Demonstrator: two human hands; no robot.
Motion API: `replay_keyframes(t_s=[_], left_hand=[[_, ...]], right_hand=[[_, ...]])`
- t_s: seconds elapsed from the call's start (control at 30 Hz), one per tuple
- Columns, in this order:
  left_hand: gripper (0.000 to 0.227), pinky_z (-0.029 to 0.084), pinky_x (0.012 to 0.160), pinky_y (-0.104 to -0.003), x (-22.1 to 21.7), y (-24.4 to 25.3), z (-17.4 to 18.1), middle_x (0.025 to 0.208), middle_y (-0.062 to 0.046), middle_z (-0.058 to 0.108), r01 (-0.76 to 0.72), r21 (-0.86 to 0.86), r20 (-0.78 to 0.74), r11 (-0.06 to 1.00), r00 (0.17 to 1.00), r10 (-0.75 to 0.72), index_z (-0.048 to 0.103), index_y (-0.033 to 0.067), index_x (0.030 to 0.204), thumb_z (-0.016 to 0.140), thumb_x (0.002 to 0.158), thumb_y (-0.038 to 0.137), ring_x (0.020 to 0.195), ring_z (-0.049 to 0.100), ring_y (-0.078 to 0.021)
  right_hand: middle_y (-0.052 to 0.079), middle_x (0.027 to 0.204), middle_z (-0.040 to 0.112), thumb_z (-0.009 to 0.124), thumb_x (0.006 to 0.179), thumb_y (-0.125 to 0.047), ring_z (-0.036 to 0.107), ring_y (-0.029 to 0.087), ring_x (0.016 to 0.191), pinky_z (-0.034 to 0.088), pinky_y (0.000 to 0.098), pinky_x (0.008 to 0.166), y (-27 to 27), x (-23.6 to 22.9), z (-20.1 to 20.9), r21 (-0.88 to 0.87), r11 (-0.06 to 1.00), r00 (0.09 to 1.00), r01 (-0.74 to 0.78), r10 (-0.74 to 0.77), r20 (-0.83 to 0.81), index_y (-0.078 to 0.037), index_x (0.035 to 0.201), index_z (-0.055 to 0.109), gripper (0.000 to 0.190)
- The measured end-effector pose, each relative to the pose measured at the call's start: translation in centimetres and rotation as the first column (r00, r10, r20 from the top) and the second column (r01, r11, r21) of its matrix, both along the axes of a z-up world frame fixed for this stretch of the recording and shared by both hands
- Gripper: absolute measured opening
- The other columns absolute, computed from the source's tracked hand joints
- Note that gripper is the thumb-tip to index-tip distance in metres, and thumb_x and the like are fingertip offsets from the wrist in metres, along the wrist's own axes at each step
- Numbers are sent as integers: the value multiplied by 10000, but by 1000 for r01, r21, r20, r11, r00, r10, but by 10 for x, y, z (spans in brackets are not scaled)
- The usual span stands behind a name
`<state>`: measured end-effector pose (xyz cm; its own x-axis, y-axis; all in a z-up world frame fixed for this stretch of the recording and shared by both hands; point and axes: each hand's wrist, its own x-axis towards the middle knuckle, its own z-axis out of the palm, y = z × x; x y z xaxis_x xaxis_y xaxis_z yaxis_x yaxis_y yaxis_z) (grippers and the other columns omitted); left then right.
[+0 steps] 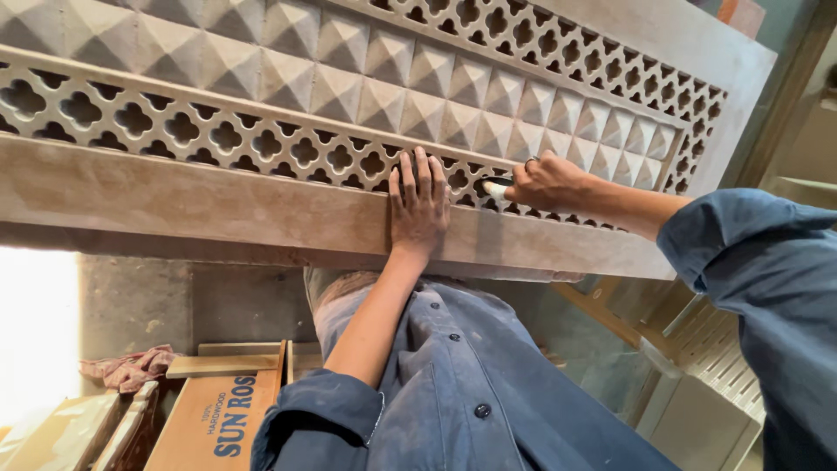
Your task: The person sands the surface of a large decorative wooden panel with a sanding block, moving methodically along the edges and patterned sections. The panel features geometric and lattice cutouts and rests on a workbench in a workshop.
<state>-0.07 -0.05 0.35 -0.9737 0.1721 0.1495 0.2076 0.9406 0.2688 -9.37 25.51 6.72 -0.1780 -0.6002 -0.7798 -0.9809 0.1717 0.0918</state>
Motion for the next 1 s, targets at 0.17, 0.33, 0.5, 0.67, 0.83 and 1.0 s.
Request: replay_keyframes(t_s=[0.17, 0.33, 0.5, 0.67, 0.83, 1.0], left_hand=[[573, 293, 1217, -536, 4, -5, -3, 1598, -226, 391, -24, 43, -11, 999, 1000, 24, 449, -8, 1512, 514, 1069, 349, 1491, 357, -399], [567, 289, 1222, -527, -1, -2, 1, 1599, -216, 395, -13, 56, -6, 998, 1000, 14, 455, 3, 1511, 513, 1067, 350, 1491, 354, -390], [575, 291, 1215, -529, 1, 1, 0, 1587, -222, 402, -13, 63, -7, 998, 1000, 13, 459, -10, 1499, 517, 1058, 354, 1490, 359, -392], [582, 288, 1220, -532, 0, -1, -4, 1592, -226, 386, -6, 43, -20, 999, 1000, 7, 450, -11, 1502, 526, 1064, 364, 1487, 346, -399], [605, 290, 1220, -533, -2, -1, -5, 1592, -227, 378, -2, 47, -10, 999, 1000, 3, 442, -7, 1509, 529, 1045, 370, 1491, 346, -390], [592, 288, 1228, -531, 4, 1, -5, 1602, -223, 373, -11, 42, -17, 999, 1000, 12, 433, -5, 1517, 529, 1067, 368, 1497, 341, -395]], right_hand=[[133, 772, 655, 498, 1025, -170, 686, 214, 545, 541, 374, 411, -15, 36, -1, -80, 861, 864, 501, -504, -8, -115, 1181, 588, 188], [222, 768, 695, 558, 895, -87, 666, 380, 660, 526, 511, 592, -57, 90, -12, -476, 143, 197, 868, -978, 67, -92, 1009, 684, 170], [235, 780, 684, 570, 833, -69, 657, 404, 712, 537, 519, 632, -73, 83, -9, -720, -18, 239, 694, -937, 255, -55, 1055, 693, 255], [77, 671, 596, 439, 1041, -172, 629, 195, 539, 503, 384, 495, -29, 41, 6, -39, 867, 861, 496, -497, -107, -131, 1132, 603, 193], [42, 689, 594, 440, 1049, -183, 583, 155, 531, 443, 326, 477, -14, 32, -2, 0, 915, 910, 402, -400, -106, -134, 1099, 599, 174], [167, 674, 649, 534, 946, -110, 638, 335, 571, 491, 490, 536, -61, 103, -12, -419, 156, 207, 894, -975, 80, -70, 1067, 662, 181]])
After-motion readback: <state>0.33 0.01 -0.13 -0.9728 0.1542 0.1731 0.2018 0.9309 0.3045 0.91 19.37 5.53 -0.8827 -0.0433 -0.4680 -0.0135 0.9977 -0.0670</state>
